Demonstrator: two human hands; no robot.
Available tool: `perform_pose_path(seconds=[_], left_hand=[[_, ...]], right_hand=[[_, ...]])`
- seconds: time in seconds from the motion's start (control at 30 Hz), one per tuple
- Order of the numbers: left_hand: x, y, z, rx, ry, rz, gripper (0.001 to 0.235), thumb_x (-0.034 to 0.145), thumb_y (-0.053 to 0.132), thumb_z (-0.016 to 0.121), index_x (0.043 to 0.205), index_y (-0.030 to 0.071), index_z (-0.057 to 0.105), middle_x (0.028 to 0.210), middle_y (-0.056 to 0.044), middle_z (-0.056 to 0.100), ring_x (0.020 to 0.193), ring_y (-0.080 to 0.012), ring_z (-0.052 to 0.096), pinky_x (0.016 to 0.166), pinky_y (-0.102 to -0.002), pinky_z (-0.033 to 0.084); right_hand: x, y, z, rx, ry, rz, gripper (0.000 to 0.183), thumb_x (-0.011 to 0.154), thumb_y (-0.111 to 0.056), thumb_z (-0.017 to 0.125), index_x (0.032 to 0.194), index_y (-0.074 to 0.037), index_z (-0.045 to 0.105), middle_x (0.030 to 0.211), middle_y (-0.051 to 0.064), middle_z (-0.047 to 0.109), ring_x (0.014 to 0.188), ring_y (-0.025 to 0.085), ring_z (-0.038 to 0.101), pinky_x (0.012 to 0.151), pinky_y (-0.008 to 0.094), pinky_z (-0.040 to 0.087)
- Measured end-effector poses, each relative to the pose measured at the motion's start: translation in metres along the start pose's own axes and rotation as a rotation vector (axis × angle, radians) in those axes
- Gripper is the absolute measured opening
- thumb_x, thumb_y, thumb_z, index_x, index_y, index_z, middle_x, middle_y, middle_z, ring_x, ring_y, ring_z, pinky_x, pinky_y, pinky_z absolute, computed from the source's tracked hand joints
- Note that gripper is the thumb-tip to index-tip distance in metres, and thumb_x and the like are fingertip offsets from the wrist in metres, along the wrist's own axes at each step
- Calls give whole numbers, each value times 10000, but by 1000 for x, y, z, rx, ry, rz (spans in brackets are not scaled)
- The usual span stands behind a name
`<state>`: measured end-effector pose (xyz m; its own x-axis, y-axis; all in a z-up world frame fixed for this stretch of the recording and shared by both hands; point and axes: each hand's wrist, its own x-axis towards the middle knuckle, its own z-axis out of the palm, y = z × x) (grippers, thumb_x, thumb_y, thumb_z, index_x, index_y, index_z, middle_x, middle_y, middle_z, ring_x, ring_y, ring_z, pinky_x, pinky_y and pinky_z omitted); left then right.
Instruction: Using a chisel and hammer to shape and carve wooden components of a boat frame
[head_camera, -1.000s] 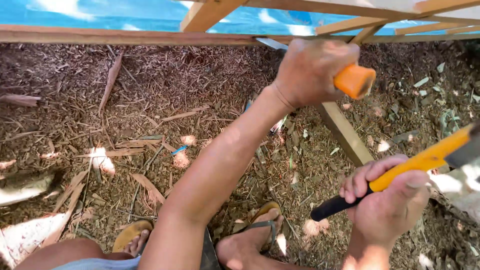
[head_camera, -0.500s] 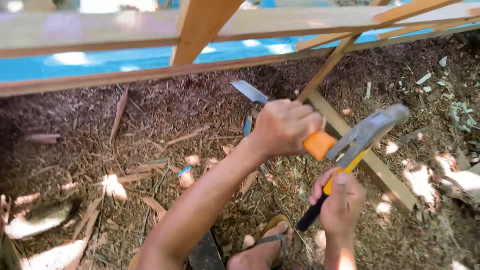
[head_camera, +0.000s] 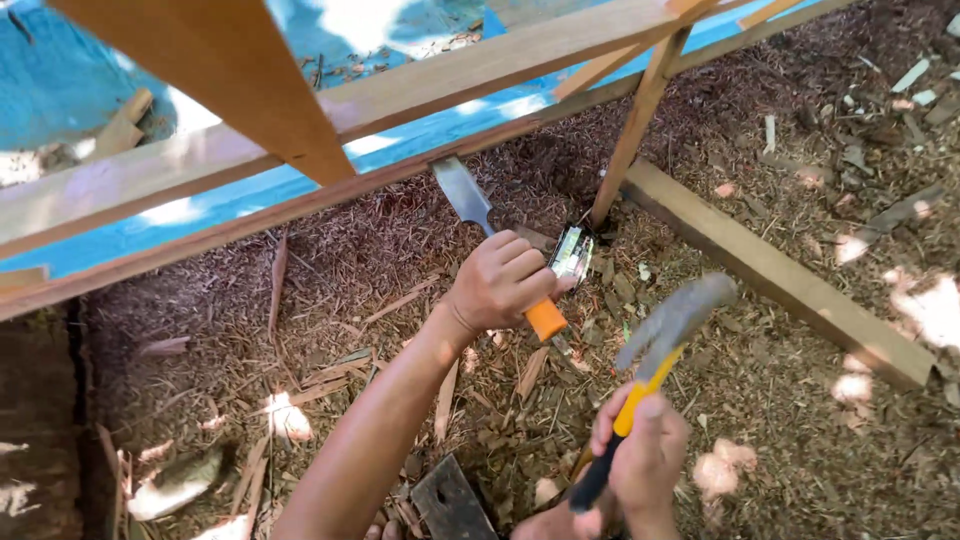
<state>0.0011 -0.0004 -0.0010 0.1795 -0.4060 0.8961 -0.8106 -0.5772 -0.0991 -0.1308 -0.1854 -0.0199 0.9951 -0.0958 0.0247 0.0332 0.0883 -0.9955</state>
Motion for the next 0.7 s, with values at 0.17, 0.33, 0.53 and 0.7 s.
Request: perform_pose_path(seconds=[0.17,0.33,0.53,0.7], left_hand=[[-8,-1,7,52,-57,36,385,919,238,562,587,120,406,529,8,385,460,-112,321,460,-256,289],[-12,-1,7,48,-115,16,355,928,216,542,616,128,399,559,6,399,483,-122,338,489,-263,300],[6,-9,17,74,-599,-19,128,774,212,559,694,169,469,649,5,522,606,-177,510,599,-314,403],[-10,-2,17,152,-446,-14,170,862,222,572,713,174,504,637,23,502,592,-109,439,579,-236,346]], right_hand=[[-18,34,31,259,0,-209,588,855,-682,331,699,-125,437,482,-1,440,347,100,431,316,236,397],[-17,107,74,216,78,-258,437,927,-451,337,683,-112,467,491,12,479,371,116,463,332,230,392],[-18,75,53,137,81,153,492,906,-436,308,597,-91,474,426,19,436,306,122,397,281,257,335],[-21,53,48,210,78,185,503,916,-467,299,628,-86,455,430,27,408,312,136,393,299,266,337]])
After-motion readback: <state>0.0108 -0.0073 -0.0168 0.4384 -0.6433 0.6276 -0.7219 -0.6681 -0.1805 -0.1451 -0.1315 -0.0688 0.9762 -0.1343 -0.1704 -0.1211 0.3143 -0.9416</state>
